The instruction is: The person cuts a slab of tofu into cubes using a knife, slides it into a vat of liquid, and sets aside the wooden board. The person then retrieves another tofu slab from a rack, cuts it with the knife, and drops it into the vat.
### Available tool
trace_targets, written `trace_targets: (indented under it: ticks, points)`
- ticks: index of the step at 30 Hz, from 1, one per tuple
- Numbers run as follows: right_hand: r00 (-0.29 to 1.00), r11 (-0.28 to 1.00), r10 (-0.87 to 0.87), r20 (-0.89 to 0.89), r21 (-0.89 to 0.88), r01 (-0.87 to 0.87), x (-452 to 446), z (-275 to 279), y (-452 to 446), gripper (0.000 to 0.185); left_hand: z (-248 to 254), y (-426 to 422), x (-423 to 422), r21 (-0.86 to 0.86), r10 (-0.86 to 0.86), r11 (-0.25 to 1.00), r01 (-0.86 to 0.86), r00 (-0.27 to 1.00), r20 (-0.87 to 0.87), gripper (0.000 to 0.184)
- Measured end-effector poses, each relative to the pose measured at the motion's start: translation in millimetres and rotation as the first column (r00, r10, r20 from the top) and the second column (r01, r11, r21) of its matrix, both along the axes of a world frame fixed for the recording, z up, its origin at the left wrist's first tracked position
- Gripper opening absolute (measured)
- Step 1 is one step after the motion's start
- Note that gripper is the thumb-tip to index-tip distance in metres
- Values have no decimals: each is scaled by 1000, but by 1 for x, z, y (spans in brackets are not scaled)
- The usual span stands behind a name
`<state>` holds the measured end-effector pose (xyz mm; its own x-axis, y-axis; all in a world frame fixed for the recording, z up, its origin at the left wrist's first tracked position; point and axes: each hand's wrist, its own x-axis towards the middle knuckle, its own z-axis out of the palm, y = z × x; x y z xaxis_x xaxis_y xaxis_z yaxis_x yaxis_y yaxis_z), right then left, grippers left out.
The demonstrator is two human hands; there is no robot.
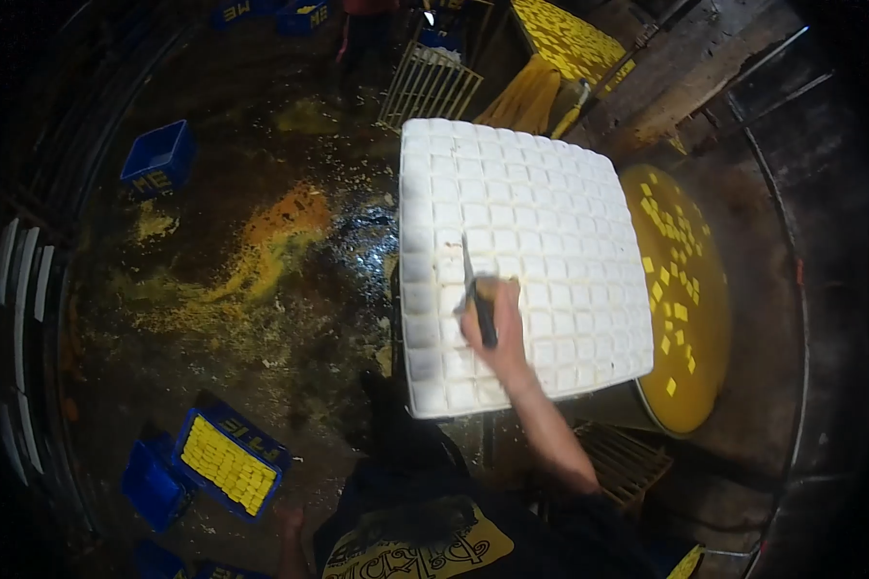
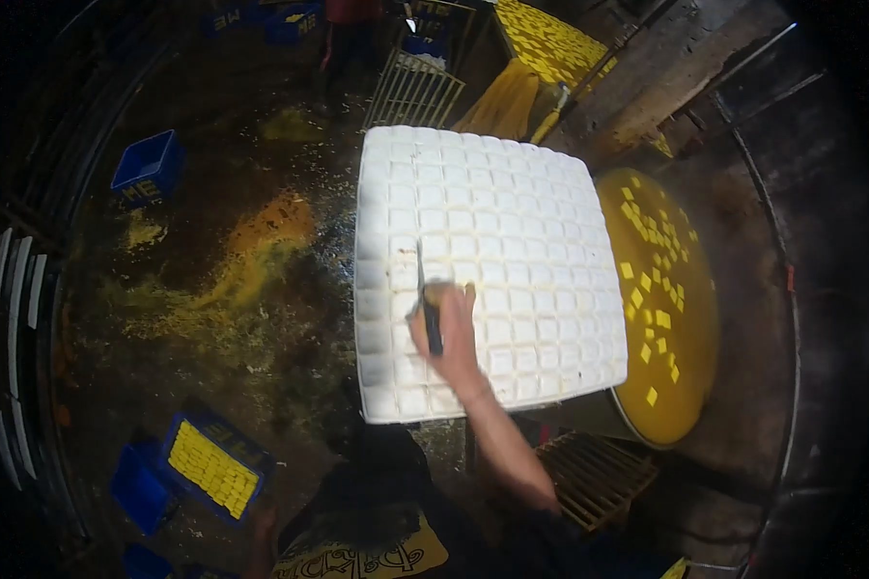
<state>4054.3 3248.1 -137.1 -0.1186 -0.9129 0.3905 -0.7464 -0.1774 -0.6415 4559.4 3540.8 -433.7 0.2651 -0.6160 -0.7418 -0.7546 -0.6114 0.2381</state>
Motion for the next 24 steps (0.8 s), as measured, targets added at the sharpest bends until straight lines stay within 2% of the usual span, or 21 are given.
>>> trace_targets:
  ticks: [1, 3, 4, 5, 7, 8, 10, 12, 13, 14, 15, 17, 18, 20, 21, 22, 24]
  points:
    - [999, 1000, 2, -38, -13, -2, 7, -2, 35, 34, -4, -2, -2, 6, 119, 993, -120, 977, -178, 78]
    - [996, 993, -51, 73, 106, 43, 27, 3, 114, 37, -11, -9, -18, -73, 224, 965, -252, 936, -272, 74]
    - [995, 991, -73, 64, 116, 66, 34, 4, 149, 40, -12, -13, -27, -107, 267, 943, -315, 908, -323, 72]
    - [1000, 992, 5, -18, 124, -3, 33, 9, 182, 40, -17, -24, -34, -160, 183, 958, -238, 936, -299, 69]
    - [1000, 996, -1, 26, 90, -1, 37, 10, 236, 40, -28, -53, -46, -274, 5, 959, -71, 972, -233, 63]
    - [998, 996, -13, 65, 94, 6, 39, 18, 252, 39, -35, -66, -51, -280, -2, 958, -65, 972, -233, 63]
    - [972, 966, -125, 199, 249, 73, 38, 41, 263, 35, -42, -91, -58, -373, -24, 924, -86, 959, -282, 62]
    - [913, 984, -147, 380, 154, 94, 29, 78, 218, 35, -24, -113, -67, -401, -17, 911, -99, 961, -277, 61]
    - [951, 992, -121, 284, 3, 125, 14, 72, 190, 36, -19, -120, -70, -362, 29, 916, -172, 929, -369, 61]
    - [908, 955, -270, 320, 209, 210, 5, 81, 160, 35, -16, -124, -71, -313, 79, 918, -242, 887, -456, 61]
    - [974, 981, -192, 123, 39, 188, -12, 77, 111, 33, -11, -126, -68, -315, 86, 916, -248, 888, -451, 61]
    - [960, 983, -180, 213, 84, 166, -42, 63, 19, 34, -7, -123, -64, -229, 133, 928, -293, 835, -534, 58]
    - [970, 989, -149, 191, 42, 144, -59, 46, -27, 30, -9, -117, -61, -228, 149, 923, -310, 834, -531, 58]
    - [986, 992, -108, 130, -54, 115, -81, 21, -105, 26, -11, -94, -52, -349, 187, 889, -295, 932, -312, 54]
    - [992, 989, -87, 90, -111, 97, -87, 17, -141, 26, 6, -84, -56, -181, 400, 860, -477, 851, -342, 53]
    - [993, 991, -71, 99, -107, 82, -92, 11, -170, 26, 23, -74, -61, -10, 593, 774, -633, 731, -337, 52]
    - [996, 969, -56, -70, -244, 38, -101, -5, -215, 26, 22, -41, -67, -27, 618, 750, -661, 714, -330, 51]
